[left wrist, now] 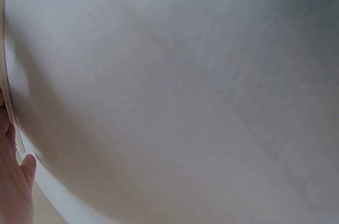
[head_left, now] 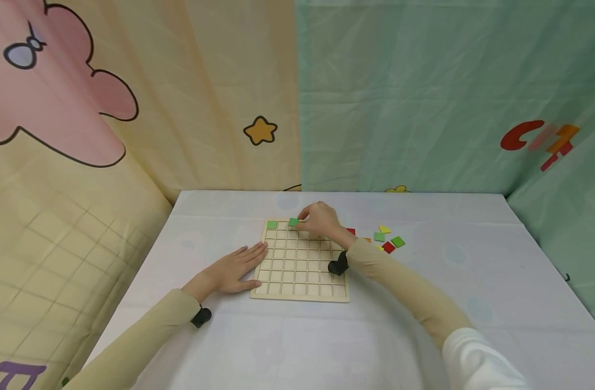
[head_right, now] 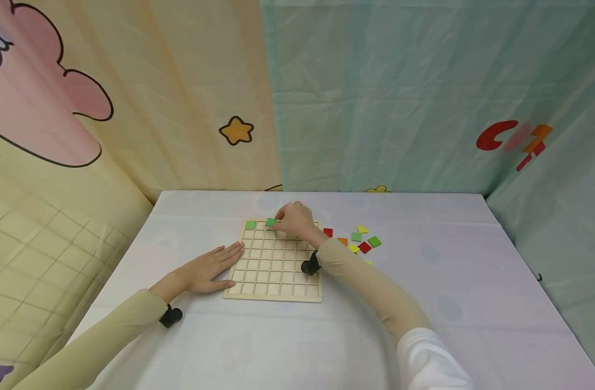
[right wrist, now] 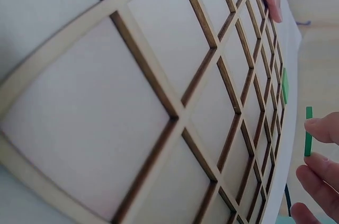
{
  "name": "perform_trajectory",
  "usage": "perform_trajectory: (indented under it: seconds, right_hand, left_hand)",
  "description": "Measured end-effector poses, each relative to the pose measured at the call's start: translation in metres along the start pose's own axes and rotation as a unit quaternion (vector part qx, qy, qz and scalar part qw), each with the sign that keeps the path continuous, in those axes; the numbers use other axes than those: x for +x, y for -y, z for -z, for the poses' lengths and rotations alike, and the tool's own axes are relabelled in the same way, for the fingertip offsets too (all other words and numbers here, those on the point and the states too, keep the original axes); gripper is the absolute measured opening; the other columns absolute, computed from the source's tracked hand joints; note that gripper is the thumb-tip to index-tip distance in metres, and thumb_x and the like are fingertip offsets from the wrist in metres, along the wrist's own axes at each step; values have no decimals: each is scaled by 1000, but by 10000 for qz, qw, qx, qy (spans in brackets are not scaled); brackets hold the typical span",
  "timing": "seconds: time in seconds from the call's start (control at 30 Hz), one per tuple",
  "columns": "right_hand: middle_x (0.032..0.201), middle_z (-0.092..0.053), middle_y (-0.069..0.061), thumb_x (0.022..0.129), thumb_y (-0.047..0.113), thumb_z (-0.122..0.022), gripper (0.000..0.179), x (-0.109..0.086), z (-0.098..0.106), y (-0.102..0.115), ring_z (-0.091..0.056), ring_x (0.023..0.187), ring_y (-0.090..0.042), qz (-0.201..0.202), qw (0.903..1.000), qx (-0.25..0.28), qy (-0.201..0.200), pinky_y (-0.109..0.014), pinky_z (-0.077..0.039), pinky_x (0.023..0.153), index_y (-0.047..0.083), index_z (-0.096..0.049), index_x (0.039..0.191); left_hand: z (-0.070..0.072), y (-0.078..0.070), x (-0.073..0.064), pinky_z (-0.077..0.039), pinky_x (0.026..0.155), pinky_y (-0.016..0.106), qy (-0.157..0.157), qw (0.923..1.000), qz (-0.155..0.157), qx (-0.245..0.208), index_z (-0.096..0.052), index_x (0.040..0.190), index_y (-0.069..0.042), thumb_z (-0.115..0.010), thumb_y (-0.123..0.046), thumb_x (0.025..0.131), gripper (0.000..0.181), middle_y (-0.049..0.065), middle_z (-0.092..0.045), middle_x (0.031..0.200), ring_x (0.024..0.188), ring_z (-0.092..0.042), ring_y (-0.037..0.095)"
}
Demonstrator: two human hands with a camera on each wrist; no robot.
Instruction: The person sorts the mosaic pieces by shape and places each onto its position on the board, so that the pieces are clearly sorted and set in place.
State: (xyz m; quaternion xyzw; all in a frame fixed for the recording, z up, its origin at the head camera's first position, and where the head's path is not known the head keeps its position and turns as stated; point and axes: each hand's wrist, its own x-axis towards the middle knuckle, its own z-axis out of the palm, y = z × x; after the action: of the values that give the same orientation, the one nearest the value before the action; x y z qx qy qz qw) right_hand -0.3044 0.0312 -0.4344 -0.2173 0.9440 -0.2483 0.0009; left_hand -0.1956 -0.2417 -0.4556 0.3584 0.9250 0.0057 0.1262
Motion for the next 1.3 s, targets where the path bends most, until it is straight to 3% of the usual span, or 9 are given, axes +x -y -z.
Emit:
perform_trajectory:
  seconds: [0.57,0.87,1.3]
  right_hand:
    - [94,-76,1,82,36,-75,27,13,-17,10,-69,83,-17,113,9999,-79,-5,-26,-55,62,15,-78,98]
    - [99,-75,1,83,35,-74,26,15,-19,17,-64,92,-20,-31,9993,-354,81,-32,-56,72,17,-77,101]
    - [101,-74,0,85,33,-73,26,14,-24,20,-61,95,-22,-41,9996,-218,155,-36,-54,77,15,-76,103]
  left_hand:
    - [0,1,2,-18,120,48,15,9999,-90,44,-10,154,-5,-38,-58,97,83,9,-6,163,151,-8,24]
    - [1,1,1,-18,120,49,-21,9999,-117,23,-13,154,-4,-39,-57,97,82,11,-8,163,151,-10,27]
    - [1,1,1,-17,121,48,46,10000,-83,21,-11,154,-4,-39,-56,97,82,10,-7,163,151,-9,26]
